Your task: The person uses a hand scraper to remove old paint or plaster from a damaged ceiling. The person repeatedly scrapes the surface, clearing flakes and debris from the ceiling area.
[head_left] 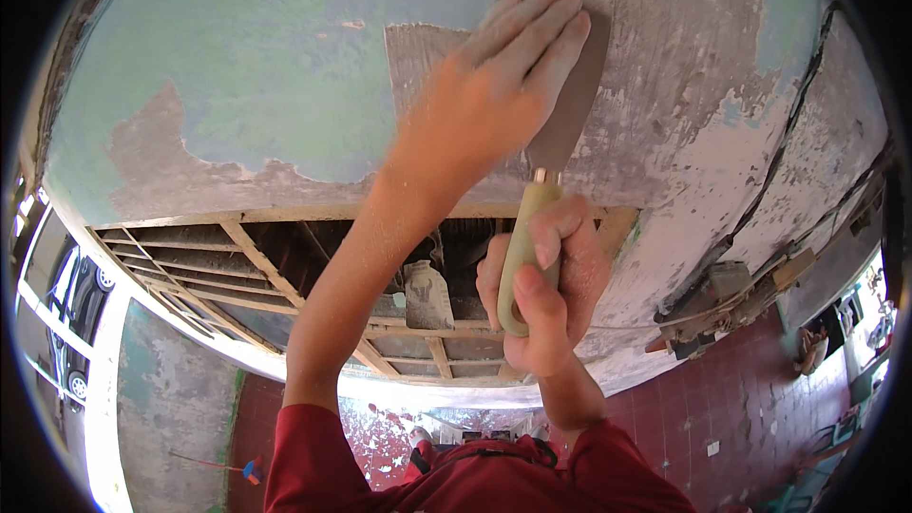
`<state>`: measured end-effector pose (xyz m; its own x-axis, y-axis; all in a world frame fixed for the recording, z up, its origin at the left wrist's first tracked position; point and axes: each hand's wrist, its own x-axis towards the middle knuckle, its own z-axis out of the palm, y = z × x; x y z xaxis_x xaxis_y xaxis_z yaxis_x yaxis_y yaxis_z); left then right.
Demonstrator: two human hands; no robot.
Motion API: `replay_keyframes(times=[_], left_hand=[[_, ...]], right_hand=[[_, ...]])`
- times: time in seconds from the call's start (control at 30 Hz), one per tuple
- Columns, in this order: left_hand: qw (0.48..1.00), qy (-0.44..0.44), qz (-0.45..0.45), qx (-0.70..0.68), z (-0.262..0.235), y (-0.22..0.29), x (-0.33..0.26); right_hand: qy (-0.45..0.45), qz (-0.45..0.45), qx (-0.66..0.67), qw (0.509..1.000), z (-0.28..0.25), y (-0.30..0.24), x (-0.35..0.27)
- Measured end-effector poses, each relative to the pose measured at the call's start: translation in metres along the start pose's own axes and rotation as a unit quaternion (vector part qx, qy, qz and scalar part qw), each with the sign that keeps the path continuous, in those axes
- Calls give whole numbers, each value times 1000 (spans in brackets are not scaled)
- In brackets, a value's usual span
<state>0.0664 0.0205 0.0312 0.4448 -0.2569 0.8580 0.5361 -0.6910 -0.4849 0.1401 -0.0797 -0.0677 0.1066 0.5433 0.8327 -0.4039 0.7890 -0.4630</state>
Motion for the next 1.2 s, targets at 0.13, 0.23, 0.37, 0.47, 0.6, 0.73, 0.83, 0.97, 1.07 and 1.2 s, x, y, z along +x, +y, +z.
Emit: replay_keyframes(times=[0.13,0.23,0.37,0.47,0.6,0.73,0.83,0.97,1.07,1.2], left_hand=[[1000,-4,2,0,-3,-3,7],[1000,-12,9,0,-7,-8,12],[1000,-16,10,-2,-5,0,1],[1000,-16,-4,-19,-4,-1,3],[1000,-21,-14,0,-6,-4,11],[1000,-15,16,-1,-4,0,2],[1000,13,21,-19,1,2,1],[1000,7,15,-15,-2,-5,17],[1000,4,16,-5,-2,-2,14],[1000,-1,-5,-16,-2,5,0]], right_hand=[[32,-10,9,999,5,3,6],[15,-17,-3,1000,7,2,9],[22,-1,-24,999,4,4,-8],[3,-26,-31,999,1,2,1],[8,-33,-12,999,9,-5,14],[-2,-37,-40,999,2,2,-1],[7,-46,-53,997,-1,1,-3],[4,-45,-39,998,3,-2,14],[5,-38,-43,998,1,0,8],[-8,-30,-46,998,-3,2,-6]])
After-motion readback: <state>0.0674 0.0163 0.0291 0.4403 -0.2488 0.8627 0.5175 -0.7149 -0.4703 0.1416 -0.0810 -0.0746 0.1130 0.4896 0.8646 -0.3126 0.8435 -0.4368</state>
